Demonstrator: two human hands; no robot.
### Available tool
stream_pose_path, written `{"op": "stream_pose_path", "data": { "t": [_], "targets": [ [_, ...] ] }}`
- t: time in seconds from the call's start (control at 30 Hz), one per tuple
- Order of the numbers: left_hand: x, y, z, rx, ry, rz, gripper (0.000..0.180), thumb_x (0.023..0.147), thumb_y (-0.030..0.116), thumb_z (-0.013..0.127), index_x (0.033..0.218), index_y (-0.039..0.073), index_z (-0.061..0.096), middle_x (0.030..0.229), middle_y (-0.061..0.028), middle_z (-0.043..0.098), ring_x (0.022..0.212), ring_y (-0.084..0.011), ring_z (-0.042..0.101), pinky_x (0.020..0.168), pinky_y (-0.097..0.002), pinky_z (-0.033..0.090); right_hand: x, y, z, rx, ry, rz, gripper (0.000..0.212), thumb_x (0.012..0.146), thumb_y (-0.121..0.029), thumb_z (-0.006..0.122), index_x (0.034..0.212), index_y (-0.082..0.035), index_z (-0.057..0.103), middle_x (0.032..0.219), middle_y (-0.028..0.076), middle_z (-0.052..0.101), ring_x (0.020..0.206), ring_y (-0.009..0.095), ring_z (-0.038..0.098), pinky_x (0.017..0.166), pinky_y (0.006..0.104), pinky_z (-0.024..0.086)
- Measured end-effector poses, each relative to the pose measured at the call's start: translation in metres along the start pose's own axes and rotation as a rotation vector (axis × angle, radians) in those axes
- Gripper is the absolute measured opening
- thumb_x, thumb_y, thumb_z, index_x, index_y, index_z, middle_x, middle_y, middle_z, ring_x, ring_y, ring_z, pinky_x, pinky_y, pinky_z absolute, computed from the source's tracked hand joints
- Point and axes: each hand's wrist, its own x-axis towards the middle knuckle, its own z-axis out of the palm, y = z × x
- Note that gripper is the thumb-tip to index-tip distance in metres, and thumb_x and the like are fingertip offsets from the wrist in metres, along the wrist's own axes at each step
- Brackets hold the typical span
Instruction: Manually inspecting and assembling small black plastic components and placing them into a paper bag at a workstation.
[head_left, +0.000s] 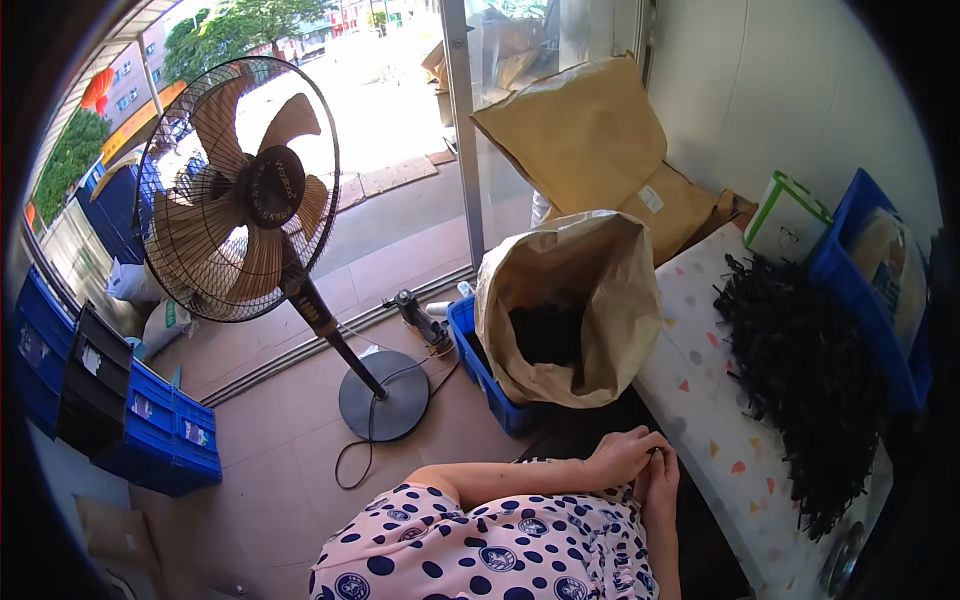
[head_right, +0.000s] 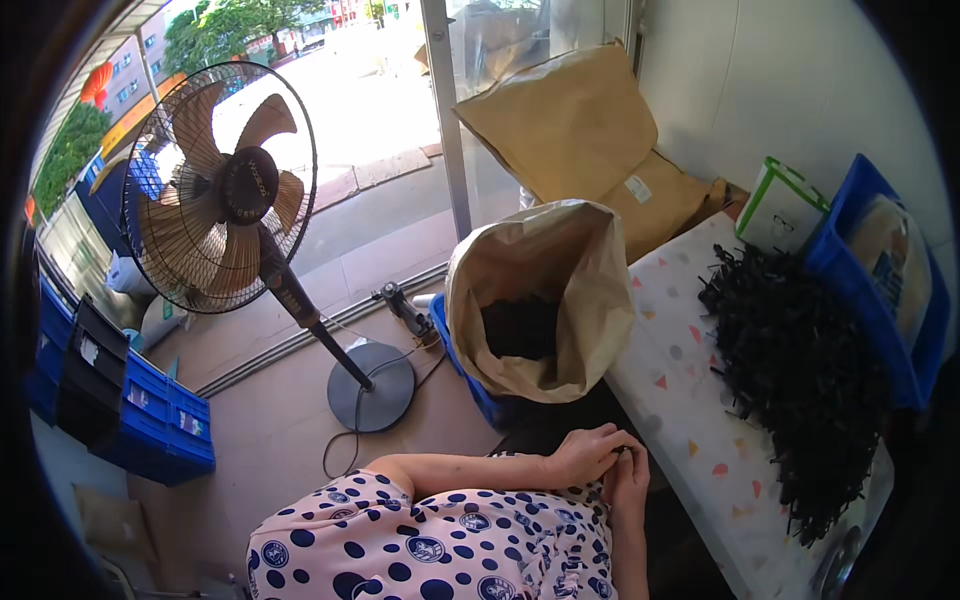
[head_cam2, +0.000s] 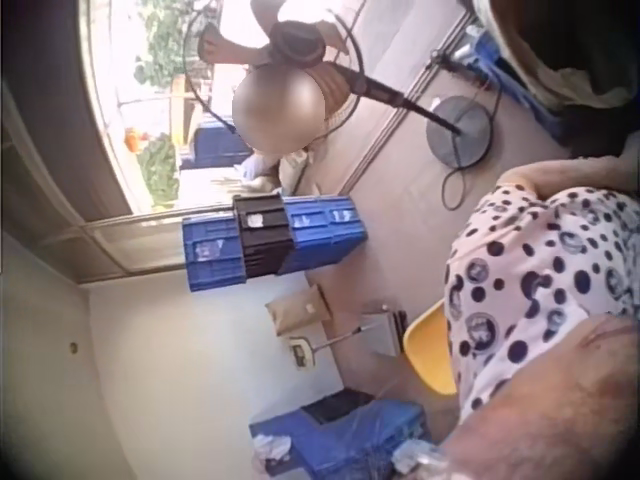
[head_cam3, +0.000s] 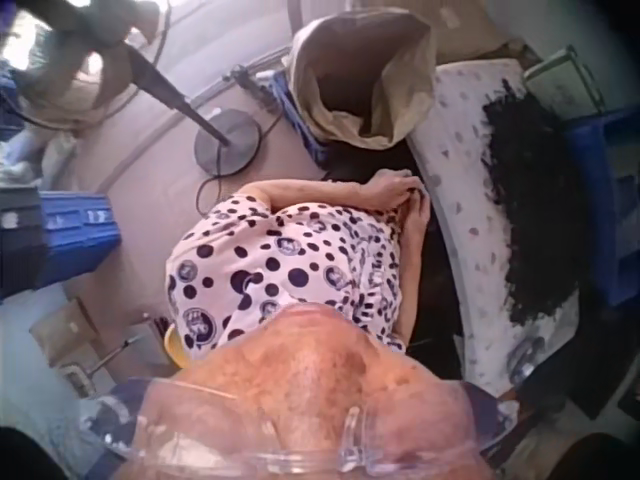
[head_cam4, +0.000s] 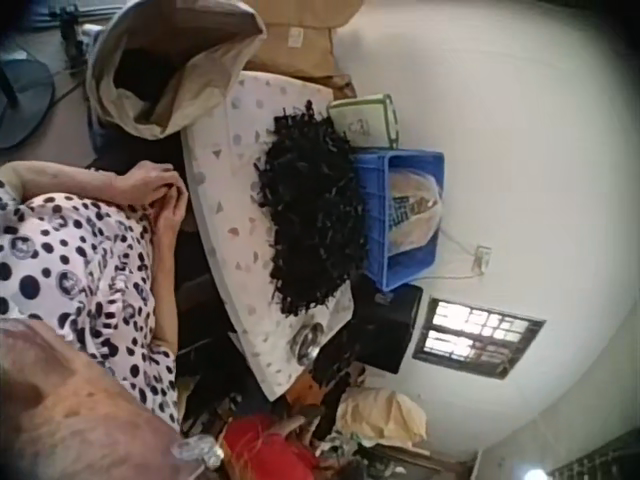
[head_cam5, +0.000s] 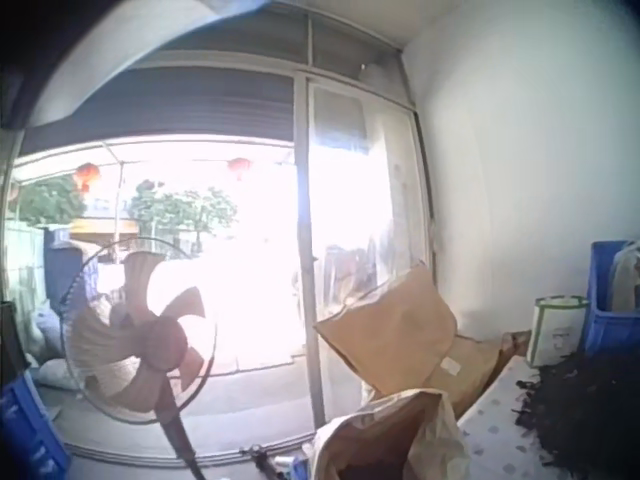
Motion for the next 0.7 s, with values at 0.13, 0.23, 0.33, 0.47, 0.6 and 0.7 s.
{"op": "stream_pose_path", "data": {
  "t": [0.13,0.23,0.33,0.47,0.6,0.7],
  "targets": [
    [0.014,0.001,-0.027,-0.560,-0.085,-0.382,0.032,0.088,0.001,0.050,0.119,0.006,0.050,0.090,-0.0102,0.063,0.069,-0.0189,0.064,0.060,-0.0299,0.050,0.014,0.012,0.003,0.005,0.049,-0.229,0.017,0.098,-0.013,0.044,0.111,-0.005,0.052,0.079,-0.001,0.054,0.052,0.003,0.043,0.044,0.0179,0.034],
    [0.025,-0.005,-0.043,-0.830,-0.136,-0.520,0.031,0.093,0.005,0.048,0.124,0.003,0.046,0.089,-0.0069,0.063,0.069,-0.0126,0.062,0.061,-0.0241,0.049,0.011,-0.003,0.002,-0.095,-0.038,-0.196,0.012,0.097,-0.012,0.046,0.105,-0.006,0.053,0.076,0.000,0.056,0.042,0.003,0.038,0.038,0.0175,0.028],
    [0.024,-0.006,-0.046,-1.084,-0.149,-0.641,0.034,0.094,0.008,0.050,0.127,0.005,0.045,0.090,-0.0054,0.062,0.072,-0.0116,0.062,0.061,-0.0209,0.048,0.007,-0.007,-0.001,0.077,-0.055,-0.266,0.008,0.097,-0.011,0.047,0.101,-0.007,0.053,0.073,-0.001,0.056,0.043,0.002,0.039,0.038,0.0169,0.028],
    [0.018,-0.013,-0.035,-1.287,-0.302,-0.739,0.037,0.093,0.009,0.051,0.130,0.005,0.045,0.093,-0.0046,0.061,0.073,-0.0104,0.062,0.063,-0.0209,0.049,0.010,-0.001,-0.006,0.188,-0.059,-0.235,0.006,0.096,-0.011,0.049,0.099,-0.009,0.053,0.069,-0.002,0.055,0.043,0.003,0.041,0.037,0.0166,0.028],
    [0.012,-0.007,-0.034,-1.291,-0.441,-0.650,0.038,0.093,0.008,0.051,0.130,0.004,0.046,0.096,-0.0045,0.060,0.072,-0.0089,0.061,0.064,-0.0203,0.051,0.011,0.006,-0.015,0.283,-0.121,-0.098,0.005,0.096,-0.015,0.053,0.097,-0.010,0.054,0.065,-0.003,0.052,0.043,0.005,0.042,0.037,0.0171,0.029],
    [0.009,-0.002,-0.035,-1.195,-0.426,-0.616,0.040,0.091,0.008,0.052,0.130,0.003,0.046,0.088,-0.0035,0.062,0.067,-0.0075,0.060,0.060,-0.0202,0.051,0.008,0.004,-0.020,0.237,-0.190,-0.068,0.007,0.095,-0.016,0.054,0.091,-0.010,0.053,0.060,-0.004,0.048,0.041,0.004,0.039,0.037,0.0174,0.027]
  ]
}}
